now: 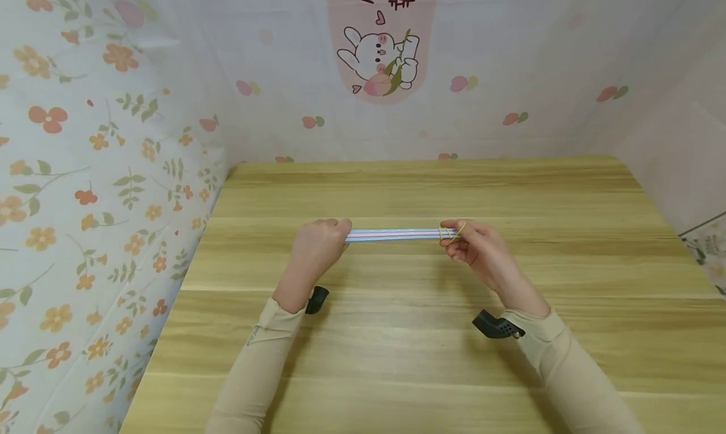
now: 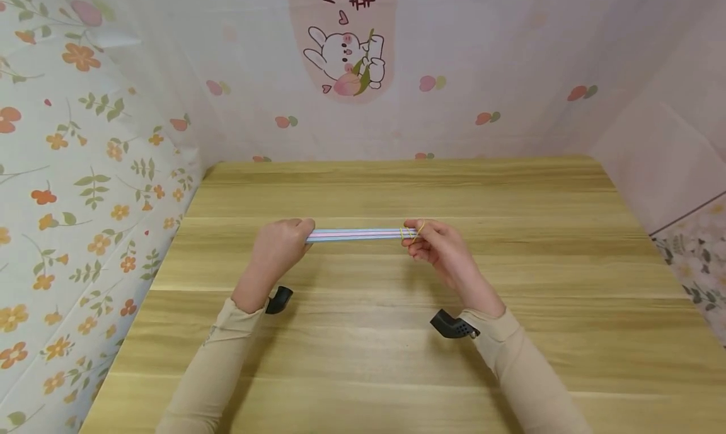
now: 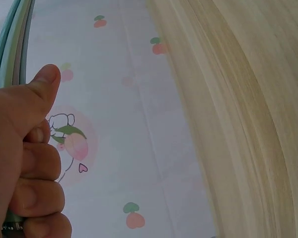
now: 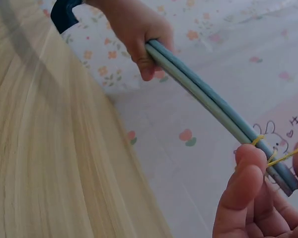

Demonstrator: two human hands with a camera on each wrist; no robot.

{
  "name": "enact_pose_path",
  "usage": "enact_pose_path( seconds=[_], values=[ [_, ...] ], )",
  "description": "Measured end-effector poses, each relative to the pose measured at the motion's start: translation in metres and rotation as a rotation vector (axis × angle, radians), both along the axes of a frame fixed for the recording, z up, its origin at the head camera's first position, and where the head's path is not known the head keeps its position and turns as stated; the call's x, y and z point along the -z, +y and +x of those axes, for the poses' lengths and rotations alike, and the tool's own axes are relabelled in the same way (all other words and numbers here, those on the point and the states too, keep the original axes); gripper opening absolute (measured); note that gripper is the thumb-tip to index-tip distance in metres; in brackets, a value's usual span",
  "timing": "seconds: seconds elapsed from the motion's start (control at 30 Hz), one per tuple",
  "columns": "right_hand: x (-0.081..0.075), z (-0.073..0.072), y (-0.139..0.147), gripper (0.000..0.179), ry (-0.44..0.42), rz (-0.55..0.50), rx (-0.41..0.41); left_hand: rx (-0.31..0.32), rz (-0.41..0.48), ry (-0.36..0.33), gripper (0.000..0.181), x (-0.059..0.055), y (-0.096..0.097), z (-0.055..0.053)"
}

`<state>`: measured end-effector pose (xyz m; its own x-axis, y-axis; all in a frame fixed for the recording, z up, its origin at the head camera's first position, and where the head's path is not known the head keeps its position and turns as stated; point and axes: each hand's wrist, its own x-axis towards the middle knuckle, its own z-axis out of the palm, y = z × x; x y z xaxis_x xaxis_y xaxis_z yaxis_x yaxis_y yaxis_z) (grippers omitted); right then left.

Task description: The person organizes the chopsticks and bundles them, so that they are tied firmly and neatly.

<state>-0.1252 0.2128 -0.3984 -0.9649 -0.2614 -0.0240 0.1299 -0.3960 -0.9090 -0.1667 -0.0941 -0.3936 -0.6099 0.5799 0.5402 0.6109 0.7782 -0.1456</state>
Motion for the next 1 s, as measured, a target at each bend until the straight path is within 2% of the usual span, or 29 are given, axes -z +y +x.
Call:
enact_pose_path(
  seconds=[0.1,0.2,0.47,0.67,0.83,1.0],
  values=[
    [-0.006,-0.002,0.000,0.021,-0.043,0.112,0.021,0.000,-0.008,0.001,0.029,-0.002,0.000,-0.001],
    [-0.010,-0.004,-0.001,0.018,-0.070,0.164,0.034,-0.005,-0.010,-0.008,0.030,-0.002,0.000,-0.001],
    [-0.013,-0.005,-0.003,0.018,-0.103,0.201,0.074,-0.005,-0.017,-0.023,0.029,-0.004,0.001,-0.002],
    [-0.013,-0.005,-0.005,0.016,-0.110,0.253,0.032,0.002,-0.032,-0.045,0.028,-0.004,0.000,-0.001],
    [-0.014,-0.006,-0.006,0.009,-0.048,0.298,-0.013,-0.002,-0.040,-0.053,0.026,-0.005,-0.001,-0.002],
    [-0.020,-0.004,-0.003,0.011,0.062,0.475,0.006,-0.004,-0.041,-0.057,0.025,-0.006,-0.001,-0.003]
  ],
)
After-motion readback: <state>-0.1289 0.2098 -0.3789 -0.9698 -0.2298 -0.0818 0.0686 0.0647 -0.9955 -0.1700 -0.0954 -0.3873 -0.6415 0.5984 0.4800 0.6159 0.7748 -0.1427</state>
